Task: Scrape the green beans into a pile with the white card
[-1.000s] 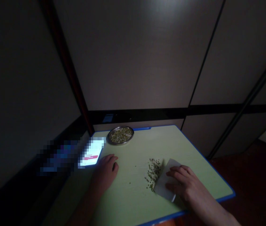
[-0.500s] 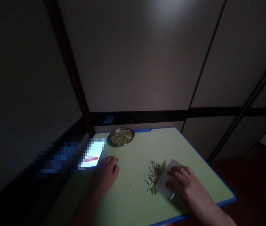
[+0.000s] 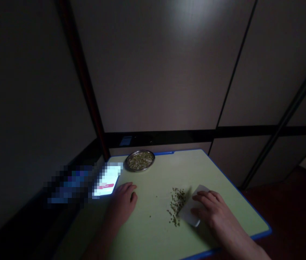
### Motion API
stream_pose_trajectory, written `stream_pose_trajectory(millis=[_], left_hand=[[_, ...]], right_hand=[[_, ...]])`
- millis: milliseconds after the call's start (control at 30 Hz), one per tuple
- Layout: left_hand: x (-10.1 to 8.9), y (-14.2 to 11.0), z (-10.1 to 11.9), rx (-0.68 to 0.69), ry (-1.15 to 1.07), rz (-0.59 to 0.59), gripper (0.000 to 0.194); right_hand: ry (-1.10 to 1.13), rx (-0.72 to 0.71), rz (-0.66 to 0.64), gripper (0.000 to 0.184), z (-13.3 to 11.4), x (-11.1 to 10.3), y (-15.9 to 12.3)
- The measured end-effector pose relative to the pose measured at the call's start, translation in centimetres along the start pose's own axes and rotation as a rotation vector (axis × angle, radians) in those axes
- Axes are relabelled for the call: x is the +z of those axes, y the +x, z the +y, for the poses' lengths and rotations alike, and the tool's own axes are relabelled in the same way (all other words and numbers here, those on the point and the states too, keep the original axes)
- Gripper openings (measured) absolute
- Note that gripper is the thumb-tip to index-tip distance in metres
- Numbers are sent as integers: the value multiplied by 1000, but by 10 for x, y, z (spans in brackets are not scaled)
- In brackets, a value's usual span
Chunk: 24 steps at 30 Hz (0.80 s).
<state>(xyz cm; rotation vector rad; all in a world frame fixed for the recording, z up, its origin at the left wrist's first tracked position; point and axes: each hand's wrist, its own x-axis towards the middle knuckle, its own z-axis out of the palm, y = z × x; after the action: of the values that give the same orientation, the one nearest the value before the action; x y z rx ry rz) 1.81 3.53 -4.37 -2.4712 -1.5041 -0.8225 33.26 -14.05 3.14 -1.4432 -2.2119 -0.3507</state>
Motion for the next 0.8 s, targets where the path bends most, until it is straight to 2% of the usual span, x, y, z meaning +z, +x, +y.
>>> stream_pose_trajectory(millis=[200,400,533,667,800], left_hand=[[1,0,-1,5,-15,17,26],[1,0,-1,18,-11,22,25],[2,0,-2,11,-3,13,26],[3,0,-2,11,-6,5,27],[1,0,-1,9,3,13,27]], right_hand=[[31,-16,-46,6,-10,-5,12],[41,-36,-34,9,-9,6,1],[35,-43,-26,9,-4,0,-5],[35,-27,-42,11,-8,-9,3],[63,-44,-64,11,-19,-5,14]])
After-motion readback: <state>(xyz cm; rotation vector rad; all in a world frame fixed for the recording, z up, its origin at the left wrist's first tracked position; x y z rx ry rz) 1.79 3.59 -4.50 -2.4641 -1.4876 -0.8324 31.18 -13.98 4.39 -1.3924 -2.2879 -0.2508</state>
